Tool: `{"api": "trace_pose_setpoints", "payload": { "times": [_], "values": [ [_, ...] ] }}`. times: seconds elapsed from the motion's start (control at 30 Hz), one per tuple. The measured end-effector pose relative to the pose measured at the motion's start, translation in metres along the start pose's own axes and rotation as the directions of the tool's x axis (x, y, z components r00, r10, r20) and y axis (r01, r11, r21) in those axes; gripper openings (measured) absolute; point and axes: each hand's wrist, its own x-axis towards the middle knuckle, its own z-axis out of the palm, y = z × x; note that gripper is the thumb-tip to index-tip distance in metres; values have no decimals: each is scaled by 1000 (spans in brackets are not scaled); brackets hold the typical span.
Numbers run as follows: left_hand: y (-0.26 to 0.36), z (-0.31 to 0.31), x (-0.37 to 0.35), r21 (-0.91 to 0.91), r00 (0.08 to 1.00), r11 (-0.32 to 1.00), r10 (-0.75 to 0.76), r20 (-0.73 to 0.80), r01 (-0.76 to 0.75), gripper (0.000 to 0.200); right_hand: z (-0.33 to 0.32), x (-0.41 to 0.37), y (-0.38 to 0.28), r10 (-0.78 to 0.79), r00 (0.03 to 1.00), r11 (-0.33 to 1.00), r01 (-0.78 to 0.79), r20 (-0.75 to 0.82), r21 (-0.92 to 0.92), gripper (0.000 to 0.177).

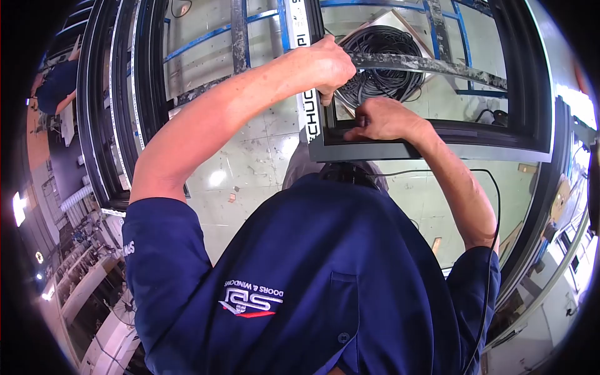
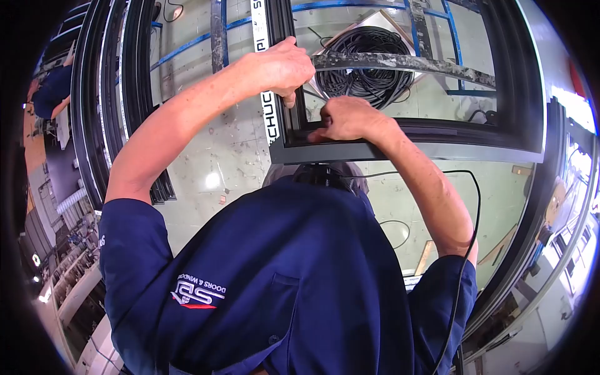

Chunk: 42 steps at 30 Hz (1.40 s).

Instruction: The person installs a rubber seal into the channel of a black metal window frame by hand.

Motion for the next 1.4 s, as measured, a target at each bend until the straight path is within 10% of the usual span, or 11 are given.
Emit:
{"api": "trace_pose_setpoints", "payload": {
  "times": [0.33,0.6,1.03,1.4],
  "values": [
    [-5,-1,9,-88,999,996,24,37,-21,39,10,20,-13,-79,995,997,77,-57,-26,45],
    [-13,-1,13,12,956,956,291,44,-292,37,-5,-40,25,359,926,933,-350,-117,87,48],
    [1,4,24,68,895,896,428,123,-438,45,-2,-22,1,303,945,950,-310,-121,-37,60],
    [36,18,9,30,967,973,223,123,-228,42,3,-12,12,79,992,987,-91,-97,-133,53]
  ]
}}
